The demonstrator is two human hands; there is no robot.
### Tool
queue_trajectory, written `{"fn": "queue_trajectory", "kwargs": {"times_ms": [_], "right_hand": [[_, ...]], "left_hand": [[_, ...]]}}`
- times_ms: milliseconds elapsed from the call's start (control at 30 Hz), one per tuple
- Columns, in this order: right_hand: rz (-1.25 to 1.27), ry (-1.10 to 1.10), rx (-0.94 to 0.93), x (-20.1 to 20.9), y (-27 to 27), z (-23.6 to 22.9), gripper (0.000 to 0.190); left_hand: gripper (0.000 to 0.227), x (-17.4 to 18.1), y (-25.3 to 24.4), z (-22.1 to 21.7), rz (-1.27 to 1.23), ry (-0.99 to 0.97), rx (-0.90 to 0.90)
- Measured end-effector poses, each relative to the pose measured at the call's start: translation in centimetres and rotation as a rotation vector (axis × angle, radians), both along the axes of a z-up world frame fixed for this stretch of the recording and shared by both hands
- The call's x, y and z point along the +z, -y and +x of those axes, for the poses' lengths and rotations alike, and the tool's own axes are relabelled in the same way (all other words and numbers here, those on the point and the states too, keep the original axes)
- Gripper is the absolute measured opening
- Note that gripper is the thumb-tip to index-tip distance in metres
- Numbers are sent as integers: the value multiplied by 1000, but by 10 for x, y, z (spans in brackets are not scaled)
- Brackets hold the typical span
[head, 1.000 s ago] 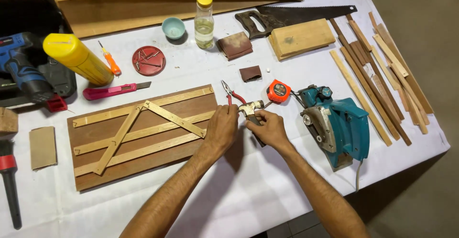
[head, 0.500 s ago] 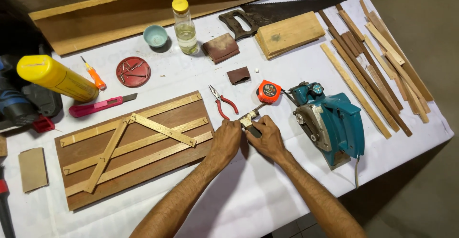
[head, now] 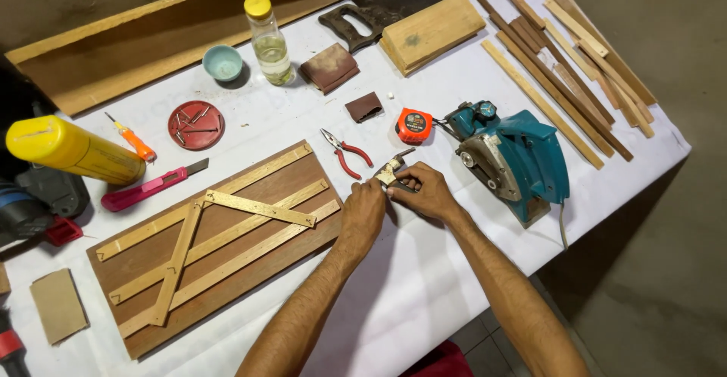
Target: Assemble and measure wooden components of a small structural frame using a hammer and tape measure.
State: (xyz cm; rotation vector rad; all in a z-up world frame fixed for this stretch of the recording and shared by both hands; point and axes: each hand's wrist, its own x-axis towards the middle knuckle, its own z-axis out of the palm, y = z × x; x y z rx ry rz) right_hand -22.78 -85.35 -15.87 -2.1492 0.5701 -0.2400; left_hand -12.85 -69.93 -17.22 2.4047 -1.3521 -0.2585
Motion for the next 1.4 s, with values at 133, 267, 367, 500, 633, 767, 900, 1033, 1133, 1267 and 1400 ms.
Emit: {"fn": "queue_trajectory", "kwargs": {"times_ms": [133, 267, 367, 500, 633, 767, 900, 1033, 1133, 1267, 1400], "right_hand": [[70, -94, -50, 7, 4, -4, 35], [-122, 67, -22, 36, 7, -19, 35], [-209, 177, -56, 88, 11, -32, 31], [-258, 259, -125, 146, 45, -58, 24], [-256, 263, -203, 166, 119, -91, 28], [-199, 147, -245, 160, 211, -133, 30], [-41, -113, -94, 110, 311, -191, 37], [-75, -149, 125, 68, 391, -236, 41], [75, -287, -71, 74, 419, -247, 41], [-50, -290, -212, 87, 459, -243, 41], [-162, -240, -206, 68, 511, -230, 35]], "left_hand": [[17, 20, 5, 16, 61, -12, -17], [23, 57, 20, 34, 137, -74, -1], [32, 92, 36, 38, -58, -48, -12], [32, 130, 70, 32, -276, -67, -91], [30, 165, 117, 7, -367, -73, -181], [29, 170, 184, -21, -479, -28, -217], [30, 160, 267, -50, -479, 65, -224], [34, 168, 351, -80, -382, 51, -253], [34, 160, 403, -103, -262, -16, -251], [35, 136, 467, -116, -214, 20, -272], [47, 116, 521, -121, 85, -57, -224]]}}
